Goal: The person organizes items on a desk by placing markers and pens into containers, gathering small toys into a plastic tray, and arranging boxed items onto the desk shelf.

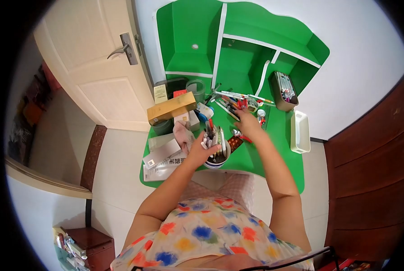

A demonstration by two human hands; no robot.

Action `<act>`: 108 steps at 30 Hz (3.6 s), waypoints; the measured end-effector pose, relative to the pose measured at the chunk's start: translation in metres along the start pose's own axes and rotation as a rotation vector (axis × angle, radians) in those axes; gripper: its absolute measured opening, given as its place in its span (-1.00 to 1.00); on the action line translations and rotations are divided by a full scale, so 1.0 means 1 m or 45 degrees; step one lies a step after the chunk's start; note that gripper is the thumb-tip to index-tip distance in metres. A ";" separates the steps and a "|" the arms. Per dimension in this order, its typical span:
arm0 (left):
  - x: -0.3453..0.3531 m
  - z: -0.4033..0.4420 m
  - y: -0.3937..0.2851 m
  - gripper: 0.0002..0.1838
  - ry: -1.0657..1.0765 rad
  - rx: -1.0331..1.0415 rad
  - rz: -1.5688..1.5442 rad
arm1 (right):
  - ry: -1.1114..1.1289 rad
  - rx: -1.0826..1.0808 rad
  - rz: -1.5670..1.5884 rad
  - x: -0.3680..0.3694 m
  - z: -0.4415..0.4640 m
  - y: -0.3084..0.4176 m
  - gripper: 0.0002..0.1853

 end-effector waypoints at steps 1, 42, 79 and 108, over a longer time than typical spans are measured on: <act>-0.001 0.000 0.001 -0.44 0.008 0.005 -0.002 | -0.079 -0.052 -0.135 0.011 0.008 -0.003 -0.38; -0.003 0.004 0.011 -0.23 0.004 -0.026 0.117 | -0.286 -0.064 0.575 -0.015 0.064 0.013 -0.65; -0.001 -0.002 -0.009 -0.04 -0.002 0.036 0.003 | -0.264 0.013 1.107 0.022 -0.095 0.079 -0.74; 0.000 -0.004 0.001 -0.23 -0.047 0.009 0.047 | -0.563 -0.051 1.024 0.009 -0.068 0.050 -0.89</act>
Point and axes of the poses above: each hand's wrist, its own z-axis towards the middle knuckle, its own x-axis out of the palm, y = z × x, the point moved 1 cm from there along z, towards the middle knuckle, and after that the axes turned 8 degrees about z, right-handed, at the moved point
